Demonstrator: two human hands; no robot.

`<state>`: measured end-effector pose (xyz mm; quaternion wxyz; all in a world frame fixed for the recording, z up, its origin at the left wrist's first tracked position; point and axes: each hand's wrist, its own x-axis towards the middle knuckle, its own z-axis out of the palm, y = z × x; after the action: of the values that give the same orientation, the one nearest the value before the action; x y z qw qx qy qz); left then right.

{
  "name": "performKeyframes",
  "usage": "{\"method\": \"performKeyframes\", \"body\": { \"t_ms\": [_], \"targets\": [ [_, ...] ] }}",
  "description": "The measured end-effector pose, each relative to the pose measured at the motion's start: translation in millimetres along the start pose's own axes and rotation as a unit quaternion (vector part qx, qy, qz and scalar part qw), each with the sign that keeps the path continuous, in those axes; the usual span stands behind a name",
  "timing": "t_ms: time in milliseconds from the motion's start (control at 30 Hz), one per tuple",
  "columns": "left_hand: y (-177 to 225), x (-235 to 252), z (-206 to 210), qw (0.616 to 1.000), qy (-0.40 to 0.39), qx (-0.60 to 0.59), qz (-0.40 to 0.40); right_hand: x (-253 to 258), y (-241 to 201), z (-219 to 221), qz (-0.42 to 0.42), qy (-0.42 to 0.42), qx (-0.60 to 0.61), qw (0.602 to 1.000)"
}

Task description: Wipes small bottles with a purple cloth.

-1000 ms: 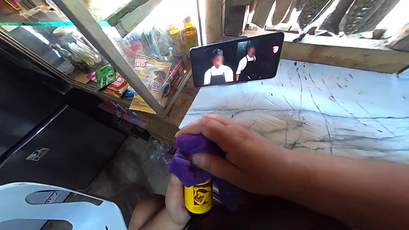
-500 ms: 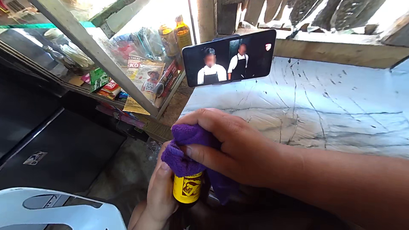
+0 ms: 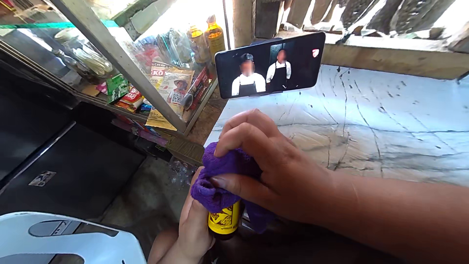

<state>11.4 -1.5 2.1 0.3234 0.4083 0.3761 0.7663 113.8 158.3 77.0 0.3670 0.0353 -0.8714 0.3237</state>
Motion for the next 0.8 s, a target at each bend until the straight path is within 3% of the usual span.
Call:
{"method": "performKeyframes", "body": {
  "t_ms": [200,433,800],
  "targets": [
    [-3.3,-5.2,3.9,0.988,0.018,-0.154,-0.017,-2.5,-1.7,2.3,-0.021,-0.027,-0.029,0.999],
    [-8.5,-0.1,6.9,0.984,0.085,-0.152,0.033,-6.9,-6.4,4.1,-0.035,-0.084,-0.068,0.993],
    [-13.4,-0.4,5.6,0.979,0.097,-0.175,0.048,-4.4,-9.0,3.9,-0.061,-0.051,-0.094,0.992]
  ]
}}
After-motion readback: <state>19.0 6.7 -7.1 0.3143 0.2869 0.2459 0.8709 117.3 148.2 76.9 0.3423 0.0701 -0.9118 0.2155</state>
